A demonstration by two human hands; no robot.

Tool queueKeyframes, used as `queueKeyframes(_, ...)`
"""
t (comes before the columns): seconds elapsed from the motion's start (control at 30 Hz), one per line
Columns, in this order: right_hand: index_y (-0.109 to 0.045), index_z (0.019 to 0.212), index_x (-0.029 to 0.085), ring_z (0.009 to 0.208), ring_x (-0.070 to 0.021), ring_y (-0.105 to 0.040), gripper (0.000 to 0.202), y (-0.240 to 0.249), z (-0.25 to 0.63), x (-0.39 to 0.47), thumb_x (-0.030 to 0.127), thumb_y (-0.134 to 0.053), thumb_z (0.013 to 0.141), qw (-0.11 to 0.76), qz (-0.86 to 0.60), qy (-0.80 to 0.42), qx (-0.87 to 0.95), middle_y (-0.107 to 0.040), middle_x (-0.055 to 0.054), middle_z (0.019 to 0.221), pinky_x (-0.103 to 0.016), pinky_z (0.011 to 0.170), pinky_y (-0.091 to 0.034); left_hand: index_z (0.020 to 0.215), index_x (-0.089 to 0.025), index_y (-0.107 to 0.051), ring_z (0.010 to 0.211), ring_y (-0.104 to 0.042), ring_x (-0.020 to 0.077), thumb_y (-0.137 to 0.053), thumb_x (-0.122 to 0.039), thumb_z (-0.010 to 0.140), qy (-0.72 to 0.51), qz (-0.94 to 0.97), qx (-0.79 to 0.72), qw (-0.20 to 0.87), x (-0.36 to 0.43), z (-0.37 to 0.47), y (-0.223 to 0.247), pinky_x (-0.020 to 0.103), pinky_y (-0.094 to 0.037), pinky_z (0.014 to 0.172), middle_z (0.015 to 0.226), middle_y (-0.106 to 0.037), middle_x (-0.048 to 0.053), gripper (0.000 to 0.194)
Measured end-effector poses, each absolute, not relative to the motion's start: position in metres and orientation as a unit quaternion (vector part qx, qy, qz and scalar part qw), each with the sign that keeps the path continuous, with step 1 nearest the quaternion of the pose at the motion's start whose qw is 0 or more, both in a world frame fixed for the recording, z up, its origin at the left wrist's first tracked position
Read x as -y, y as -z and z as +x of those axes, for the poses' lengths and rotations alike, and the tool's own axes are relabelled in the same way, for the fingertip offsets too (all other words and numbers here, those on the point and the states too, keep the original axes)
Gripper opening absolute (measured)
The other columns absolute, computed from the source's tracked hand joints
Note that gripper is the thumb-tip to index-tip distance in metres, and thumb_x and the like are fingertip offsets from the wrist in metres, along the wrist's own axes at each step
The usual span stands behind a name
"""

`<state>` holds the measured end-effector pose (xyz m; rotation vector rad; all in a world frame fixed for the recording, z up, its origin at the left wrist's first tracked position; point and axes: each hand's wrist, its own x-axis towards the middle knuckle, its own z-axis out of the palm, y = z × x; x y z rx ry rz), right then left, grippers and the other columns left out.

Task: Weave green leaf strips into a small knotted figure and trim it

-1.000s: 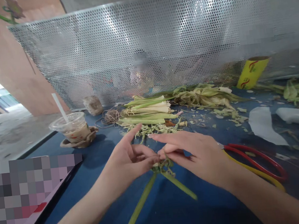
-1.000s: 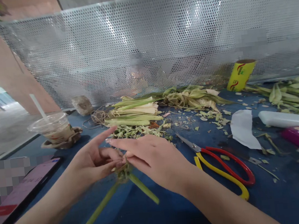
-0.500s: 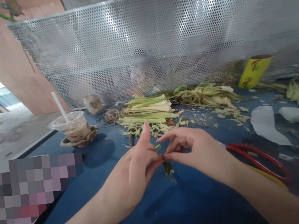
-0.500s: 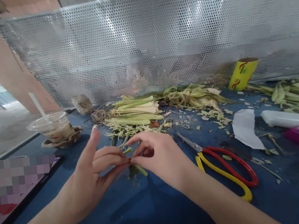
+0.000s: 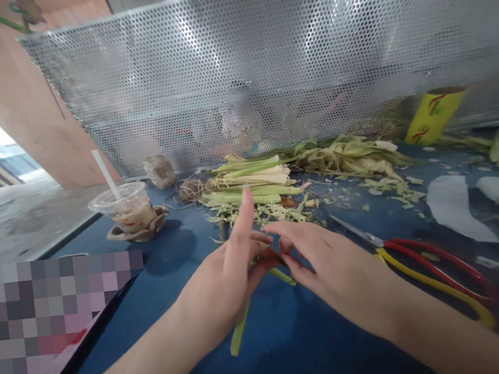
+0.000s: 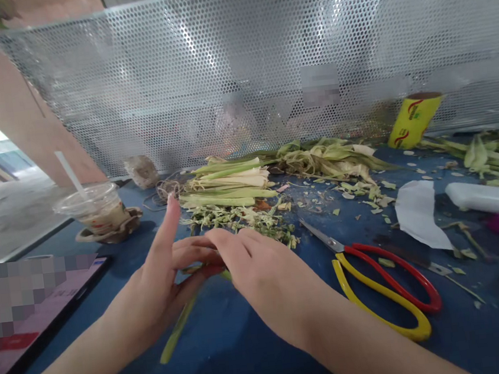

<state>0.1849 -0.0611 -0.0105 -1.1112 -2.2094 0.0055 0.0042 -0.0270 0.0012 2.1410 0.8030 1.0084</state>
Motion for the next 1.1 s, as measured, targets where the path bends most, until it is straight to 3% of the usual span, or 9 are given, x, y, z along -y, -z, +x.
queueKeyframes(0.1, -0.043, 0.119, 0.018, 0.091, -0.0182, -0.059, 0.035, 0.013, 0.186, 0.06, 0.01, -0.04, 0.085, 0.335, -0.411, 0.047, 0.846, -0.064, -0.008, 0.099, -0.03, 0.077, -0.049, 0.144, -0.025, -0.008, 0.08, -0.066, 0.0183, -0.059, -0.016, 0.077, -0.376, 0.779, -0.347, 0.363, 0.027, 0.005, -0.006, 0.029, -0.05, 0.081, 0.083, -0.071, 0.002, 0.085)
queueKeyframes(0.3, -0.043, 0.117, 0.019, 0.086, -0.0171, -0.061, 0.033, 0.015, 0.184, 0.059, 0.01, -0.039, 0.086, 0.347, -0.403, 0.066, 0.845, -0.065, -0.006, 0.095, -0.03, 0.075, -0.05, 0.144, -0.026, -0.005, 0.082, -0.062, 0.0156, -0.053, -0.015, 0.079, -0.354, 0.778, -0.373, 0.361, 0.026, 0.004, -0.005, 0.023, -0.049, 0.067, 0.103, -0.067, 0.006, 0.081)
queueKeyframes(0.6, -0.045, 0.114, 0.013, 0.087, -0.0192, -0.063, 0.027, 0.015, 0.18, 0.058, 0.01, -0.037, 0.089, 0.338, -0.371, 0.115, 0.857, -0.067, -0.01, 0.095, -0.033, 0.074, -0.052, 0.144, -0.023, 0.0, 0.063, -0.055, 0.0113, -0.05, -0.016, 0.079, -0.329, 0.795, -0.399, 0.316, 0.029, 0.01, -0.004, 0.022, -0.045, 0.062, 0.089, -0.069, 0.002, 0.083)
queueKeyframes(0.77, -0.05, 0.107, 0.01, 0.084, -0.0205, -0.063, 0.023, 0.015, 0.18, 0.057, 0.007, -0.039, 0.087, 0.335, -0.345, 0.174, 0.859, -0.067, -0.011, 0.088, -0.033, 0.072, -0.052, 0.144, -0.026, -0.002, 0.064, -0.059, 0.0121, -0.053, -0.015, 0.078, -0.328, 0.802, -0.383, 0.32, 0.027, 0.008, -0.008, 0.021, -0.046, 0.063, 0.082, -0.07, -0.001, 0.084)
queueKeyframes(1.1, -0.047, 0.111, 0.011, 0.09, -0.0189, -0.057, 0.025, 0.018, 0.184, 0.051, 0.008, -0.043, 0.087, 0.336, -0.375, 0.108, 0.857, -0.062, -0.01, 0.097, -0.032, 0.077, -0.049, 0.143, -0.029, 0.006, 0.055, -0.058, 0.0081, -0.049, -0.017, 0.081, -0.331, 0.852, -0.361, 0.186, 0.018, 0.004, -0.001, 0.018, -0.048, 0.057, 0.075, -0.067, -0.004, 0.083)
